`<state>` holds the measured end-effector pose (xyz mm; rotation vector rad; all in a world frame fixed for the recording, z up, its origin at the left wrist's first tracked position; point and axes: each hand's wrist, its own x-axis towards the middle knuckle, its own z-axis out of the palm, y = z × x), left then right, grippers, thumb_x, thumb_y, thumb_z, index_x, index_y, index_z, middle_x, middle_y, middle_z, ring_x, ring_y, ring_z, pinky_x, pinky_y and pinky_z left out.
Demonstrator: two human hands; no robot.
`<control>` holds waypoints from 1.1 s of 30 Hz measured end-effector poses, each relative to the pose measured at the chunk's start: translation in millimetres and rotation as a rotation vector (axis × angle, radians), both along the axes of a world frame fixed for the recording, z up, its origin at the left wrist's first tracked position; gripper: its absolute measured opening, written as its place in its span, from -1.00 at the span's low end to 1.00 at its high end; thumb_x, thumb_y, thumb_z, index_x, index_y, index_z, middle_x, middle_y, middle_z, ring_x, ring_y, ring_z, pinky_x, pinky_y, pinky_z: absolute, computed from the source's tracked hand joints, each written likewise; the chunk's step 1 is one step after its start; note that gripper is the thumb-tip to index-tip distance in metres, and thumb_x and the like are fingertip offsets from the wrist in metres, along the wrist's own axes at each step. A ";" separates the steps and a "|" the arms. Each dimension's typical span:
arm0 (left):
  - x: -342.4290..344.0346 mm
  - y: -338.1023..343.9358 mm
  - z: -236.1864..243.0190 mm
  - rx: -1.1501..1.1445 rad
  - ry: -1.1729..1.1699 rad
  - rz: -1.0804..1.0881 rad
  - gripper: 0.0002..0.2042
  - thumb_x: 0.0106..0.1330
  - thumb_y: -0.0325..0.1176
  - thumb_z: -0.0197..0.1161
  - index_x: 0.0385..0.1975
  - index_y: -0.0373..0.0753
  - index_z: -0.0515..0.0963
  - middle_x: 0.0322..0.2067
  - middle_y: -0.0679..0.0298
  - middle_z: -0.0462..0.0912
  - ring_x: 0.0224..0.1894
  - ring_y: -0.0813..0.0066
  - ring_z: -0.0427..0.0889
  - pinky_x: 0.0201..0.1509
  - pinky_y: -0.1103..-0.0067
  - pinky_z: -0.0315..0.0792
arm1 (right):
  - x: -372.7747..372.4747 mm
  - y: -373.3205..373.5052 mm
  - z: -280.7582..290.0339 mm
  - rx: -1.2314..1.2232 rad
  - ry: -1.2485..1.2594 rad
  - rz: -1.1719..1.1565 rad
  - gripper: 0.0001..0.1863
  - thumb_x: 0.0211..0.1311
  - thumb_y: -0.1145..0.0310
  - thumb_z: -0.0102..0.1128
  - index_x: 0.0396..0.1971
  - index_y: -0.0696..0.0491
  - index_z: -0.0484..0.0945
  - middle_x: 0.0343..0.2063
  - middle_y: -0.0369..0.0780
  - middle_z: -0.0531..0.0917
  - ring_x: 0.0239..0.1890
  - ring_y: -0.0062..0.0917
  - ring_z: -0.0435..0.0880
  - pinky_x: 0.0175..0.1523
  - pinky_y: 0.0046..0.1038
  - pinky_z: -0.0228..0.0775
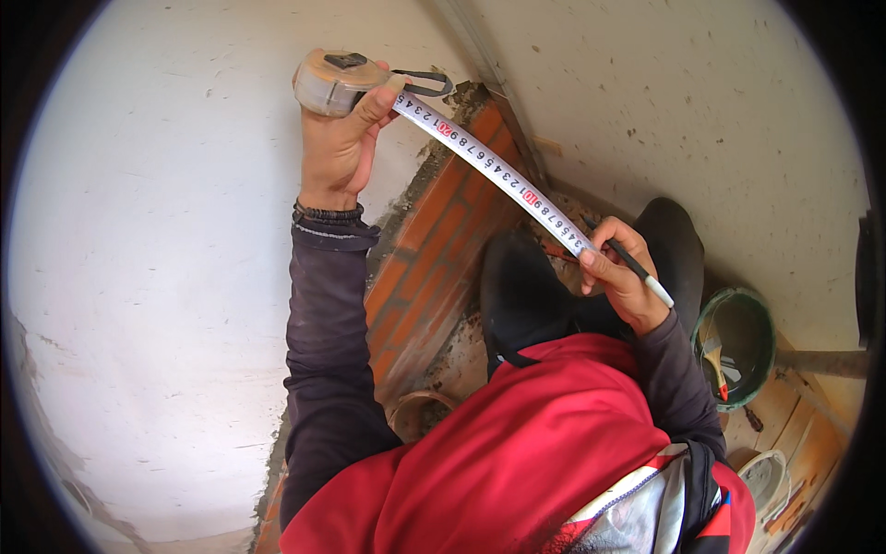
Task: The person applies mortar to a brick wall using a trowel and then uses a tape measure and a pen to mark a vertical aluminum profile.
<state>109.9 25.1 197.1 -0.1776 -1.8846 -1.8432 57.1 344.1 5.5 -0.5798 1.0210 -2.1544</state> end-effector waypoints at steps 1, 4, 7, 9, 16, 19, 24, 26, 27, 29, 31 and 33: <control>-3.1 0.6 0.5 -0.021 0.023 -0.006 -0.35 0.27 -0.62 0.38 0.29 -0.16 0.17 0.03 0.12 0.55 0.11 0.17 0.63 0.09 0.26 0.65 | -1.7 -3.8 -3.6 0.009 0.002 -0.011 -0.80 0.28 0.49 0.35 -0.36 0.08 0.43 -0.55 -0.25 0.55 -0.55 -0.63 0.55 -0.44 -0.56 0.44; -13.8 -2.1 6.3 -0.123 0.085 -0.002 -0.27 0.22 -0.63 0.42 0.29 -0.16 0.09 0.04 0.11 0.53 0.11 0.23 0.62 0.08 0.34 0.69 | -6.7 -17.0 -11.4 0.081 0.063 -0.034 -0.79 0.26 0.48 0.38 -0.35 0.09 0.44 -0.55 -0.27 0.54 -0.55 -0.66 0.55 -0.45 -0.57 0.42; -25.9 0.7 19.4 -0.279 0.169 0.084 -0.31 0.18 -0.63 0.45 0.22 -0.19 0.16 0.03 0.11 0.53 0.08 0.29 0.62 0.08 0.38 0.70 | -15.6 -41.0 -10.9 0.130 0.120 -0.117 -0.79 0.30 0.37 0.37 -0.19 0.06 0.50 -0.45 -0.30 0.60 -0.46 -0.66 0.59 -0.42 -0.57 0.42; -40.2 -15.3 29.0 -0.451 0.282 0.127 -0.41 0.23 -0.63 0.40 0.22 -0.20 0.26 0.03 0.10 0.58 0.05 0.24 0.67 0.04 0.38 0.69 | -24.4 -57.5 -14.2 0.235 0.200 -0.244 -0.75 0.37 0.28 0.30 -0.05 0.02 0.53 -0.34 -0.34 0.63 -0.32 -0.64 0.62 -0.33 -0.56 0.46; -83.6 -35.9 49.3 -0.718 0.297 0.259 -0.13 -0.04 -0.51 0.66 0.19 -0.09 0.13 -0.21 0.33 0.45 -0.17 0.55 0.55 -0.09 0.55 0.61 | -34.4 -45.0 -49.3 0.383 0.226 -0.400 -0.82 0.42 0.30 0.22 -0.12 0.06 0.55 -0.17 -0.28 0.69 -0.27 -0.64 0.65 -0.22 -0.58 0.50; -102.8 -55.1 48.5 -0.779 0.308 0.286 -0.13 -0.03 -0.48 0.66 0.20 -0.09 0.13 -0.21 0.32 0.45 -0.16 0.51 0.55 -0.06 0.51 0.61 | -17.2 -33.9 -68.6 0.441 0.207 -0.304 -0.83 0.44 0.32 0.18 -0.10 0.07 0.52 -0.17 -0.22 0.70 -0.28 -0.63 0.65 -0.21 -0.58 0.51; -126.7 -61.9 36.3 -0.901 0.297 0.357 -0.11 -0.02 -0.46 0.65 0.24 -0.10 0.12 -0.15 0.25 0.48 -0.10 0.43 0.56 0.00 0.44 0.60 | -10.2 -28.2 -100.6 0.467 0.223 -0.321 -0.90 0.38 0.41 0.22 -0.20 0.10 0.56 -0.44 -0.34 0.63 -0.43 -0.71 0.61 -0.35 -0.62 0.44; -131.6 -63.6 32.4 -0.985 0.337 0.448 -0.11 -0.01 -0.48 0.63 0.25 -0.10 0.10 -0.12 0.23 0.49 -0.08 0.41 0.56 0.02 0.43 0.60 | -9.5 -27.9 -100.7 0.494 0.215 -0.338 -0.90 0.37 0.41 0.22 -0.22 0.10 0.56 -0.47 -0.34 0.62 -0.44 -0.71 0.60 -0.36 -0.62 0.43; -134.7 -62.6 32.2 -1.025 0.359 0.489 -0.11 0.00 -0.48 0.63 0.26 -0.10 0.10 -0.10 0.21 0.49 -0.06 0.40 0.57 0.03 0.42 0.60 | -11.2 -25.4 -103.5 0.512 0.217 -0.343 -0.91 0.37 0.41 0.22 -0.22 0.10 0.56 -0.46 -0.34 0.63 -0.44 -0.71 0.60 -0.36 -0.62 0.43; -136.5 -64.5 34.8 -0.976 0.307 0.426 -0.12 0.01 -0.49 0.61 0.27 -0.11 0.10 -0.08 0.19 0.49 -0.04 0.38 0.57 0.04 0.42 0.61 | -14.2 -22.3 -107.2 0.522 0.209 -0.339 -0.91 0.37 0.42 0.21 -0.23 0.10 0.56 -0.45 -0.34 0.63 -0.43 -0.70 0.60 -0.35 -0.61 0.43; -137.7 -57.9 36.2 -0.918 0.245 0.380 -0.13 0.02 -0.50 0.60 0.27 -0.12 0.10 -0.06 0.18 0.49 -0.03 0.36 0.58 0.05 0.44 0.61 | -17.5 -19.2 -109.0 0.512 0.193 -0.324 -0.92 0.37 0.42 0.20 -0.24 0.10 0.56 -0.44 -0.33 0.64 -0.42 -0.70 0.61 -0.35 -0.61 0.44; -137.7 -54.1 38.9 -0.860 0.171 0.357 -0.13 0.03 -0.50 0.59 0.28 -0.14 0.10 -0.06 0.18 0.49 -0.02 0.34 0.59 0.06 0.46 0.62 | -18.0 -19.2 -108.7 0.515 0.186 -0.332 -0.93 0.38 0.42 0.18 -0.24 0.10 0.56 -0.44 -0.33 0.64 -0.41 -0.70 0.60 -0.35 -0.60 0.43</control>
